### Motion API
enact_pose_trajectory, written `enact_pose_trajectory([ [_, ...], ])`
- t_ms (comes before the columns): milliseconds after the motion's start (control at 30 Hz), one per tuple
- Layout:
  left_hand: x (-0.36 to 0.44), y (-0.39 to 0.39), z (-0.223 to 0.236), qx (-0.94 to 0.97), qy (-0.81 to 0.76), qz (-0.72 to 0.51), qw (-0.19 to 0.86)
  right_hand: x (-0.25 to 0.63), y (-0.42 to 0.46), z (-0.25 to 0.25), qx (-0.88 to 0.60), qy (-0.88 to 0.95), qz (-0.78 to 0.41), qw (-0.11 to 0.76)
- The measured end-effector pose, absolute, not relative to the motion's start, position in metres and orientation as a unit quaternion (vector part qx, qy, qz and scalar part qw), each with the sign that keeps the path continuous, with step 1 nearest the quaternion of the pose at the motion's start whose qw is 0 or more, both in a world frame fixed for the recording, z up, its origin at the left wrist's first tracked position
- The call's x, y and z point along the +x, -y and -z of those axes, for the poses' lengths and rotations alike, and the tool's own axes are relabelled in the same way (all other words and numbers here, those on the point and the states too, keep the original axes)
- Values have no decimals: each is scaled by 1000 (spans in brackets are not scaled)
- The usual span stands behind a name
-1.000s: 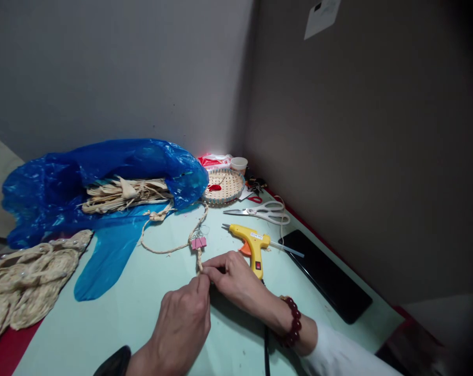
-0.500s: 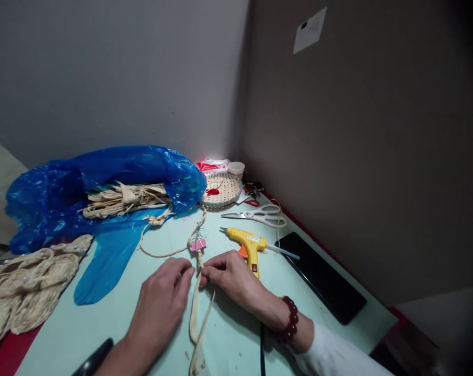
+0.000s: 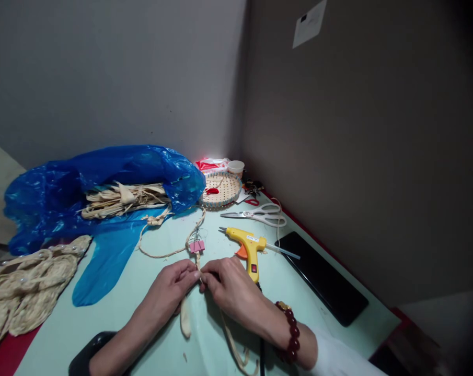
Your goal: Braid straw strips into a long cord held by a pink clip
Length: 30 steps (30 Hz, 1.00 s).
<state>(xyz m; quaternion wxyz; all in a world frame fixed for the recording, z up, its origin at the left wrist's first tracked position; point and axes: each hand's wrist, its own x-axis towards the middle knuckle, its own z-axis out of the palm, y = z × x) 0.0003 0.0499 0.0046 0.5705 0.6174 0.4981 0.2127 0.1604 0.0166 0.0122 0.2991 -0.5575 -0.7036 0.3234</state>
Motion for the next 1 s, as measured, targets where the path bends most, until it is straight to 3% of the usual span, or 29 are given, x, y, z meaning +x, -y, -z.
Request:
enact_pose_trajectory([
  [167, 2, -48, -6, 647, -525, -230, 502, 162, -11, -11, -582, 739, -224, 255],
  [333, 2, -46, -3, 643, -529, -234, 503, 164, -2, -18, -594, 732, -216, 256],
  [567, 3, -45, -7, 565, -519, -241, 594, 151, 14, -20, -546, 749, -272, 260],
  [767, 1, -41, -6, 498, -502, -239, 666, 141, 14, -4, -521, 813, -208, 153],
  [900, -2, -41, -5, 493, -494, -255, 669, 148, 13, -12, -497, 810, -231, 207],
  [1000, -3, -41, -6, 493, -493, -256, 670, 158, 7, -24, -505, 765, -244, 318],
])
